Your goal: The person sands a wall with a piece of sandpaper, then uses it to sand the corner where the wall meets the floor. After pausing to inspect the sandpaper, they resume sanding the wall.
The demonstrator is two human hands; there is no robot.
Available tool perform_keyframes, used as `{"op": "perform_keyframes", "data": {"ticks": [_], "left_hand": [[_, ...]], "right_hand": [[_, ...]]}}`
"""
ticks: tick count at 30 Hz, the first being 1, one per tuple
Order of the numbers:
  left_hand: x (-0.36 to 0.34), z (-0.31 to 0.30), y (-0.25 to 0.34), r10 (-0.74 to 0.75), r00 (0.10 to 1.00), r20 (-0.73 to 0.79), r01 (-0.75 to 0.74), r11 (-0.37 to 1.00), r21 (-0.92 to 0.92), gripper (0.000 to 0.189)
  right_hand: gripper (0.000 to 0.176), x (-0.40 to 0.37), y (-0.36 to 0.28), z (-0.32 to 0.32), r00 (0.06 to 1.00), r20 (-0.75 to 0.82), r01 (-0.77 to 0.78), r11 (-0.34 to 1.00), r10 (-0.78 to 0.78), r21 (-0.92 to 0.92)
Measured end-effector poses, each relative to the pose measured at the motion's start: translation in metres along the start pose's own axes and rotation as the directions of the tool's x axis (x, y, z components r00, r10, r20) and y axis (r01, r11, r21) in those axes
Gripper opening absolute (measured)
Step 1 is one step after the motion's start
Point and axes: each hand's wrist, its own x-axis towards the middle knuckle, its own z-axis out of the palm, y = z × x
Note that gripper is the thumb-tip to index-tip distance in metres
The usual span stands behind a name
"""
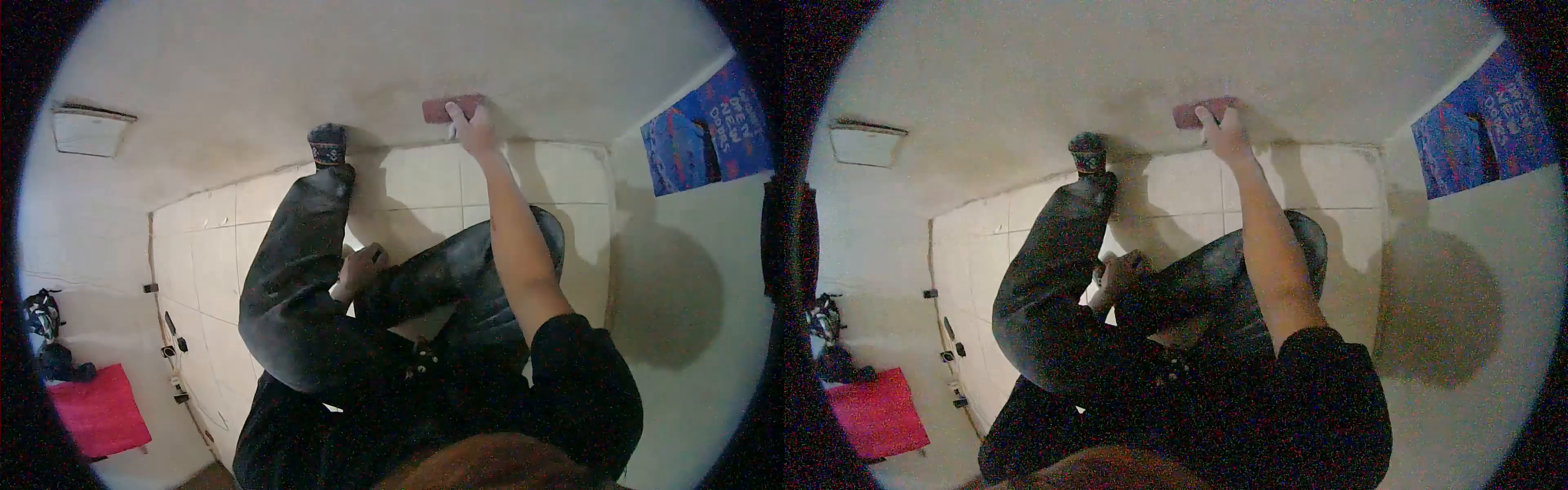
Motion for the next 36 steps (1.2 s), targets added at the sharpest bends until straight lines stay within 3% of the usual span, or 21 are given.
{"op": "perform_keyframes", "data": {"ticks": [2,4,7,9,10,12,14,17,19,20,21,23,25,27,29,32,33,34,36], "left_hand": [[-0.001,0.011,0.001,-0.286,0.958,-0.009,0.272,0.921,-0.280,0.028],[0.001,0.015,-0.001,-0.362,0.932,-0.029,0.333,0.883,-0.331,0.030],[-0.002,0.013,-0.002,-0.267,0.964,-0.006,0.252,0.917,-0.310,0.032],[-0.003,0.015,0.001,-0.281,0.960,0.010,0.266,0.895,-0.358,0.032],[0.001,0.010,0.000,-0.307,0.952,0.007,0.285,0.877,-0.386,0.032],[0.003,0.000,0.001,-0.324,0.945,0.037,0.308,0.851,-0.426,0.032],[0.000,0.006,-0.002,-0.285,0.959,-0.005,0.262,0.890,-0.373,0.031],[-0.005,0.024,-0.011,-0.201,0.978,-0.056,0.183,0.955,-0.233,0.030],[0.000,0.029,-0.012,-0.239,0.970,0.042,0.241,0.927,-0.288,0.029],[0.001,0.029,-0.012,-0.225,0.974,0.012,0.219,0.936,-0.275,0.029],[-0.003,0.029,-0.011,-0.208,0.978,-0.019,0.197,0.946,-0.256,0.029],[0.002,0.017,-0.009,-0.234,0.972,-0.011,0.223,0.939,-0.263,0.029],[0.005,-0.005,0.008,-0.329,0.942,0.070,0.334,0.886,-0.322,0.029],[0.003,0.008,0.000,-0.258,0.966,0.008,0.250,0.930,-0.271,0.030],[-0.003,0.016,-0.002,-0.228,0.974,0.006,0.222,0.940,-0.258,0.030],[0.005,-0.001,0.001,-0.273,0.961,0.035,0.270,0.909,-0.317,0.030],[0.002,-0.010,0.010,-0.307,0.951,0.037,0.298,0.880,-0.369,0.030],[0.003,-0.020,0.016,-0.338,0.940,0.044,0.324,0.845,-0.426,0.030],[0.006,-0.003,0.005,-0.303,0.953,0.012,0.290,0.902,-0.319,0.030]], "right_hand": [[0.035,0.001,-0.022,-0.003,0.999,-0.009,0.036,0.999,-0.035,0.032],[0.034,0.015,-0.065,-0.035,0.944,0.325,-0.172,0.918,0.050,0.358],[0.049,0.028,-0.111,-0.066,0.913,0.386,-0.308,0.843,0.132,0.440],[0.048,0.011,-0.043,-0.039,0.948,0.294,-0.191,0.954,0.119,0.230],[0.048,0.014,-0.045,-0.036,0.966,0.242,-0.124,0.985,0.092,0.122],[0.038,0.003,-0.052,-0.033,0.981,0.189,-0.039,0.998,0.029,0.049],[0.037,0.008,-0.078,-0.037,0.980,0.183,0.048,0.984,-0.080,0.172],[0.036,0.025,-0.125,-0.061,0.852,0.506,-0.303,0.916,0.136,0.264],[0.035,0.008,-0.057,-0.024,0.914,0.391,-0.235,0.926,0.107,0.297],[0.034,0.005,-0.030,-0.009,0.945,0.318,-0.186,0.931,0.082,0.315],[0.031,-0.007,-0.033,-0.004,0.975,0.196,-0.119,0.990,0.101,0.080],[0.041,-0.009,-0.083,-0.023,0.962,0.273,-0.071,0.971,0.006,0.227],[0.049,0.004,-0.105,-0.033,0.881,0.461,-0.025,0.963,-0.106,0.268],[0.046,0.012,-0.116,-0.040,0.872,0.480,-0.210,0.960,0.098,0.186],[0.030,0.009,-0.055,-0.005,0.924,0.376,-0.191,0.940,0.074,0.284],[0.029,-0.006,-0.064,-0.007,0.947,0.271,-0.177,0.984,0.172,-0.004],[0.030,-0.002,-0.071,-0.015,0.936,0.348,-0.005,0.987,-0.051,0.159],[0.031,0.005,-0.092,-0.025,0.928,0.365,-0.014,0.972,-0.074,0.232],[0.033,0.008,-0.124,-0.039,0.908,0.403,-0.048,0.927,-0.115,0.372]]}}
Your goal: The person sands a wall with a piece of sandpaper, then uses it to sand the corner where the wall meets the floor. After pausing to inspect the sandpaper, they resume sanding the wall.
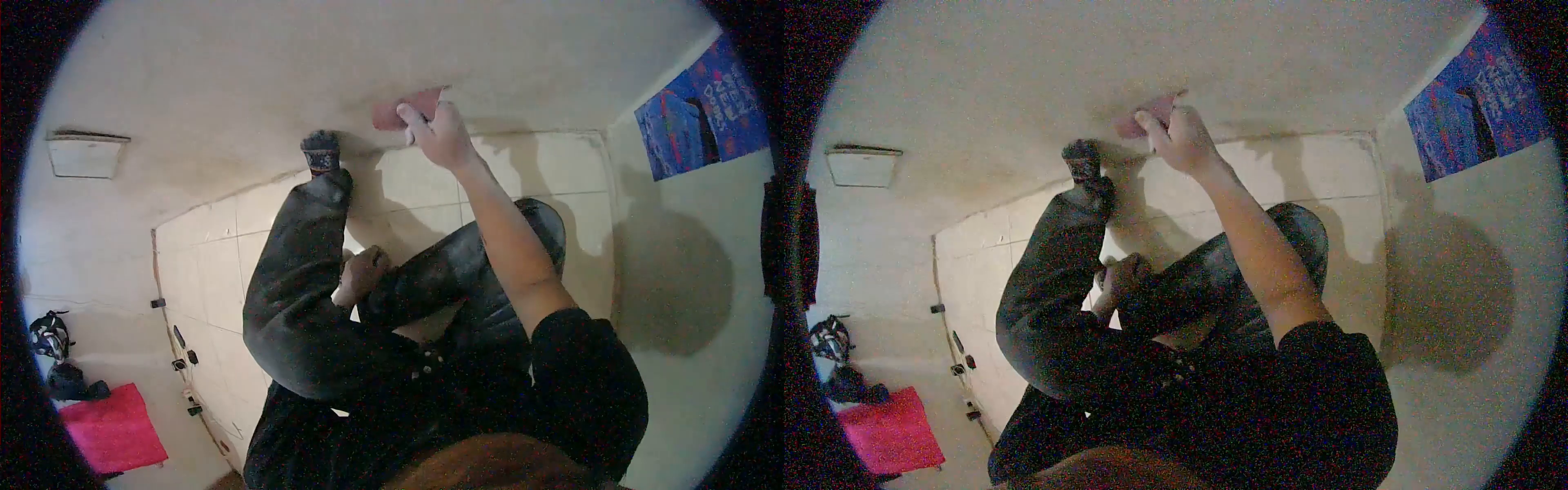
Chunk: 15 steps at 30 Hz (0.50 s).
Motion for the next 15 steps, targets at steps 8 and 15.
{"op": "perform_keyframes", "data": {"ticks": [8,15], "left_hand": [[-0.007,-0.002,0.002,-0.021,1.000,-0.010,0.020,0.997,-0.075,0.028],[-0.001,0.023,-0.028,0.078,0.997,-0.013,-0.078,0.997,-0.001,0.031]], "right_hand": [[0.033,-0.004,0.045,0.000,0.988,-0.085,-0.136,0.984,0.127,-0.114],[0.031,-0.005,0.106,-0.011,0.985,-0.157,-0.076,0.995,0.065,-0.066]]}}
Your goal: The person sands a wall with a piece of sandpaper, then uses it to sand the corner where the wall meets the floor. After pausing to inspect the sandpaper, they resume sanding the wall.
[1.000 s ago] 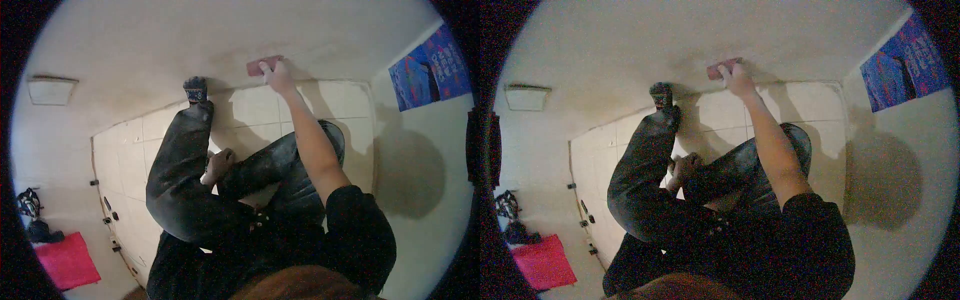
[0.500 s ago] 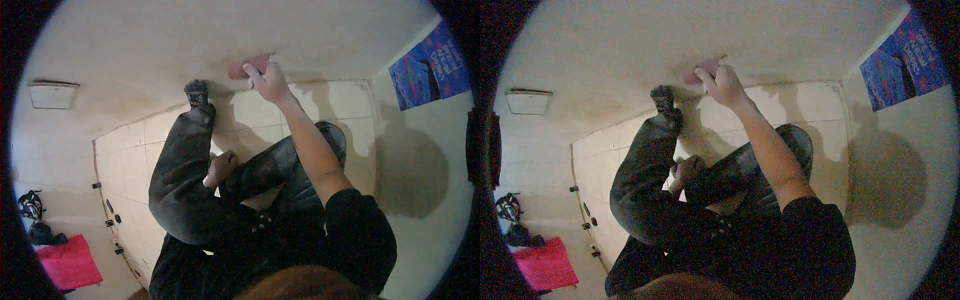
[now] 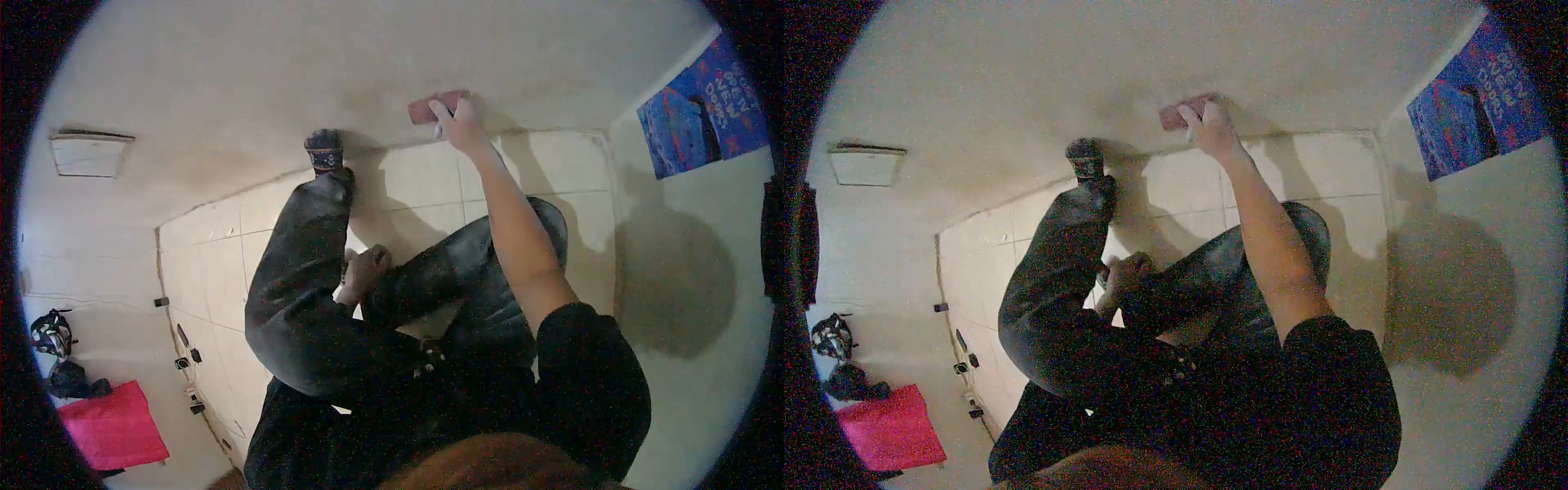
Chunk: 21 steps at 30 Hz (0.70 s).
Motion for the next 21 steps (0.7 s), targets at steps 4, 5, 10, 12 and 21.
{"op": "perform_keyframes", "data": {"ticks": [4,5,10,12,21], "left_hand": [[0.000,-0.031,0.038,-0.178,0.981,0.074,0.180,0.984,-0.017,0.033],[0.001,-0.024,0.032,-0.147,0.988,0.047,0.147,0.989,0.004,0.033],[0.003,-0.015,0.018,-0.090,0.995,0.039,0.089,0.996,0.018,0.034],[0.005,-0.022,0.024,-0.140,0.979,0.151,0.135,0.990,0.040,0.034],[-0.004,-0.024,0.027,-0.103,0.995,0.004,0.103,0.991,-0.080,0.034]], "right_hand": [[0.029,0.006,-0.080,-0.010,0.978,0.084,-0.208,0.937,0.192,0.281],[0.030,0.012,-0.096,-0.019,0.968,0.073,-0.249,0.951,0.240,0.182],[0.032,0.009,-0.035,-0.016,0.992,-0.115,0.056,0.998,-0.058,-0.021],[0.032,0.005,-0.040,-0.014,0.988,-0.126,0.096,0.995,-0.093,0.018],[0.031,0.003,-0.062,-0.020,0.998,-0.062,0.008,0.998,-0.004,0.060]]}}
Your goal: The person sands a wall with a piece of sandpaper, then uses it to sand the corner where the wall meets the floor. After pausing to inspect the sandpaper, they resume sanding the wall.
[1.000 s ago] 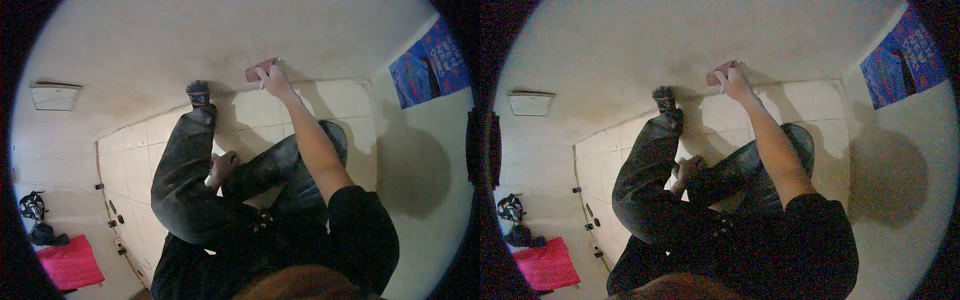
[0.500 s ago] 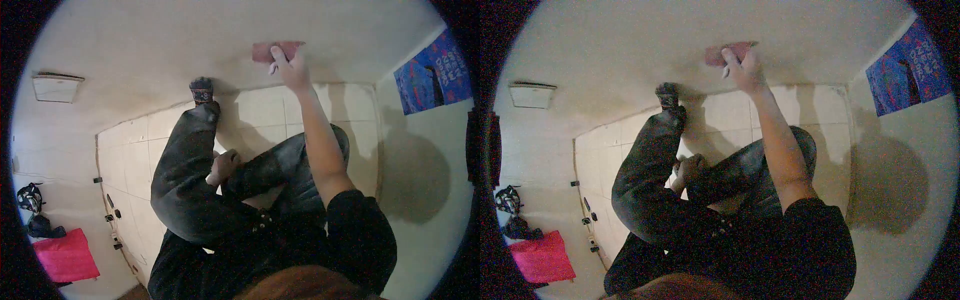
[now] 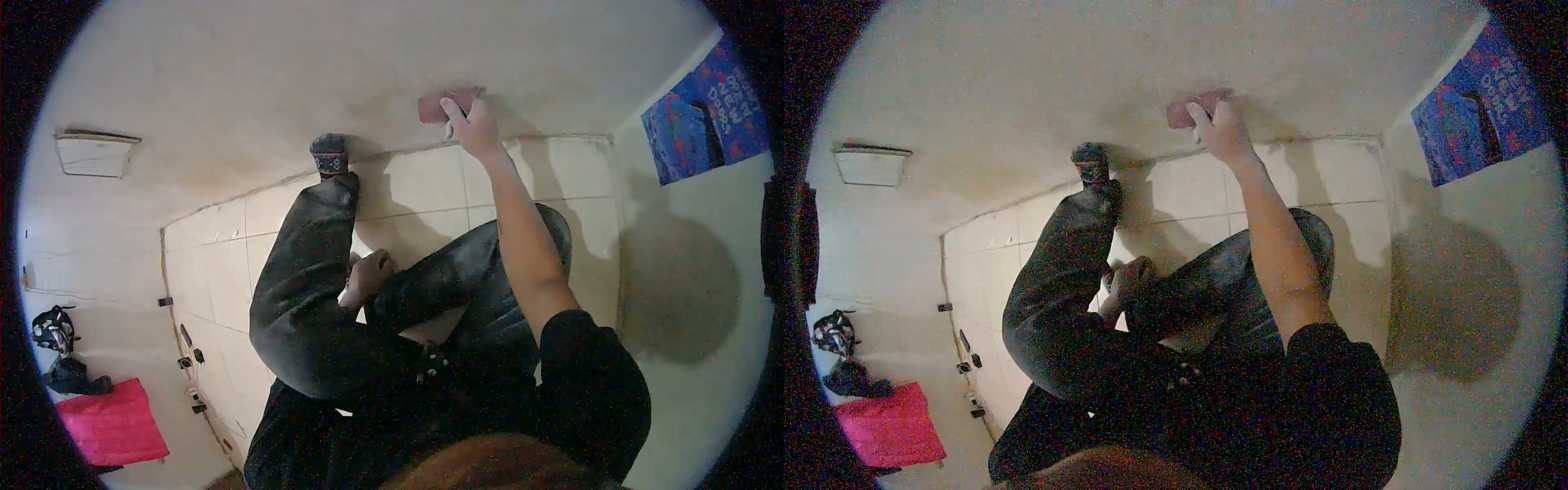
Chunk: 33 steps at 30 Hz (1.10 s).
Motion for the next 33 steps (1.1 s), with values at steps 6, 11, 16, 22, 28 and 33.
{"op": "perform_keyframes", "data": {"ticks": [6,11,16,22,28,33], "left_hand": [[0.001,0.018,-0.022,0.045,0.996,0.076,-0.055,0.990,0.132,0.036],[-0.002,-0.001,0.004,-0.024,0.998,0.050,0.022,0.999,0.037,0.034],[0.004,0.008,-0.002,0.029,0.999,0.028,-0.031,0.996,0.087,0.030],[0.005,-0.002,0.002,-0.019,0.999,0.031,0.018,0.999,0.032,0.030],[0.005,0.016,-0.024,0.149,0.989,-0.005,-0.144,0.960,0.240,0.031],[0.003,0.003,-0.002,0.049,0.999,0.020,-0.051,0.993,0.104,0.031]], "right_hand": [[0.030,0.013,-0.025,0.001,1.000,0.015,-0.016,0.998,0.015,0.054],[0.034,0.000,-0.023,0.000,0.980,0.114,-0.176,0.979,0.164,0.107],[0.039,0.016,0.020,-0.008,0.990,0.016,-0.140,0.989,0.139,0.043],[0.028,0.008,-0.037,-0.010,0.997,0.061,-0.064,0.992,0.057,0.113],[0.030,0.003,0.013,-0.001,0.997,-0.047,-0.060,0.989,0.054,-0.133],[0.032,0.001,-0.066,-0.017,0.949,0.211,-0.292,0.909,0.235,0.298]]}}
